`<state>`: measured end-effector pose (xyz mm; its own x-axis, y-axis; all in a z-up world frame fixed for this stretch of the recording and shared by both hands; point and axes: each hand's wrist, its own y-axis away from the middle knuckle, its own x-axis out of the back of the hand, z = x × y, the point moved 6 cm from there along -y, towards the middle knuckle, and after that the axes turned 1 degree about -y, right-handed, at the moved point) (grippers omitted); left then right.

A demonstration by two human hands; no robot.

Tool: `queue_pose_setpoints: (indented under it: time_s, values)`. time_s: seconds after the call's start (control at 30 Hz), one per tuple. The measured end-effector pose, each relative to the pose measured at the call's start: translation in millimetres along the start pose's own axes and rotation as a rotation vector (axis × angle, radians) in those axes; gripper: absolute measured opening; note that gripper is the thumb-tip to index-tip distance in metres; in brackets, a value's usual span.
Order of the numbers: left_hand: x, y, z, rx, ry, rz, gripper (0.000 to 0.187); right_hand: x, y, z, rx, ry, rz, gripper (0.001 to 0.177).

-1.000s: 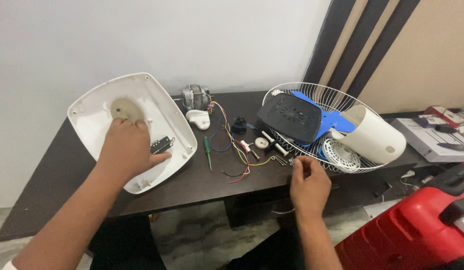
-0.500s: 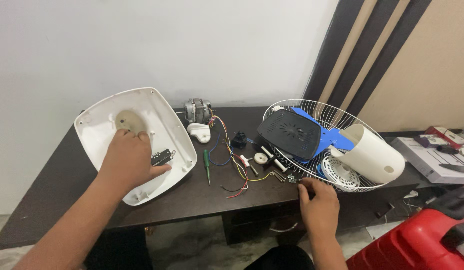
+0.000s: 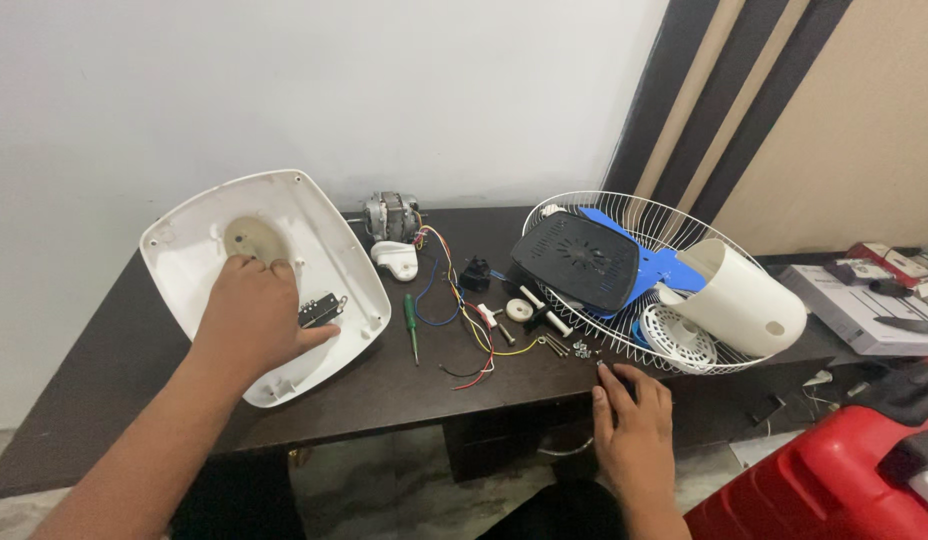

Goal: The person disassembles an electric fan by removing the rear cover, unscrewing and detaching the speed control module, and then handling the motor assembly. The components are placed on the table as they are removed.

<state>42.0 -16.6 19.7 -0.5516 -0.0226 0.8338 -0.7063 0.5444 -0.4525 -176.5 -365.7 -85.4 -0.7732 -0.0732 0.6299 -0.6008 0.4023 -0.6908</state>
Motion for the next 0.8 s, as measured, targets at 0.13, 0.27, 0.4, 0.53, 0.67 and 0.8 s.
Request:
queue_pose_setpoints:
  time_s: [0.13,0.27,0.4,0.53,0.67,0.8]
  values:
    - [2,0,0,0.007,0.009,-0.017,0.079,2,4,-5,0.041,0.023,-0.034,0.040]
    - [1,-3,0,0.002,-0.043,-0.075,0.082,-2,1,-6,0.018,0.102,-0.083,0.051]
    - [-1,-1,1,0.000,-0.040,-0.078,0.082,-10,-1,1,-0.056,0.126,-0.191,0.056]
    - [-1,-1,0,0.003,-0.019,-0.045,0.080,-13,-2,5,-0.096,0.091,-0.209,0.065]
    - [1,0,0,-0.001,-0.004,-0.001,0.082,-13,0,7,-0.080,0.079,-0.194,0.070]
    - [0,-1,1,-0.005,-0.027,-0.051,0.080,-13,-2,5,-0.060,0.103,-0.218,0.075]
